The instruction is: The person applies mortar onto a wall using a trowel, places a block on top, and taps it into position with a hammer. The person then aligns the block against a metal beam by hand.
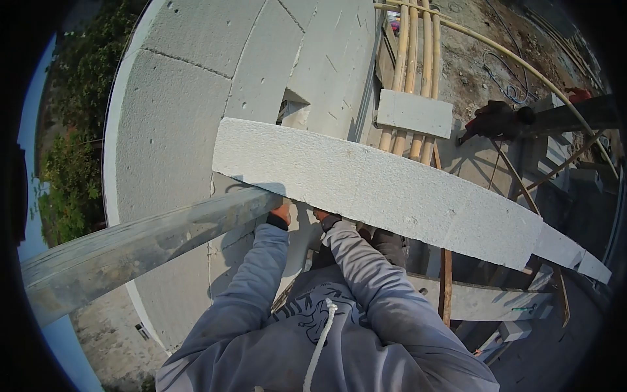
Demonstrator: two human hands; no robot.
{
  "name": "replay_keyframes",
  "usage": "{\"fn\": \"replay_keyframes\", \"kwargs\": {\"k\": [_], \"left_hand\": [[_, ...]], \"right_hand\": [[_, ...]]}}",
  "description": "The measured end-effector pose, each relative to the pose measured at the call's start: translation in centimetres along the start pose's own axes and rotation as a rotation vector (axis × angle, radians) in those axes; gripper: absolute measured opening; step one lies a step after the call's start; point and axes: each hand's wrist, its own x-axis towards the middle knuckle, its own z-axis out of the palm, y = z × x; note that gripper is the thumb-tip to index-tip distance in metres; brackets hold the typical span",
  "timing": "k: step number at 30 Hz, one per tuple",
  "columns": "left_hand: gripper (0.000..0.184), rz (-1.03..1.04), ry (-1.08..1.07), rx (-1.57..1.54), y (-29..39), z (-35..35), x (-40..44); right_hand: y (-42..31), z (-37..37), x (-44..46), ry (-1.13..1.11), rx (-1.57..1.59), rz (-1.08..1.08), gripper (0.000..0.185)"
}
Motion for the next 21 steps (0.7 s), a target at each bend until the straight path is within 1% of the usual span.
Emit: {"fn": "replay_keyframes", "kwargs": {"k": [12, 19, 21], "left_hand": [[0.034, -0.012, -0.091, 0.037, 1.5, -1.2, -0.6], [0.035, -0.016, -0.139, 0.063, 3.0, -3.1, -1.1], [0.037, 0.007, -0.151, 0.021, 1.9, -1.6, -1.8]], "right_hand": [[-0.8, -0.6, 0.7, -0.076, -0.206, -0.067, 0.041], [-1.0, -1.2, 1.8, -0.199, -0.312, -0.081, 0.042], [-0.9, -1.2, 1.8, -0.248, -0.328, -0.078, 0.043]]}}
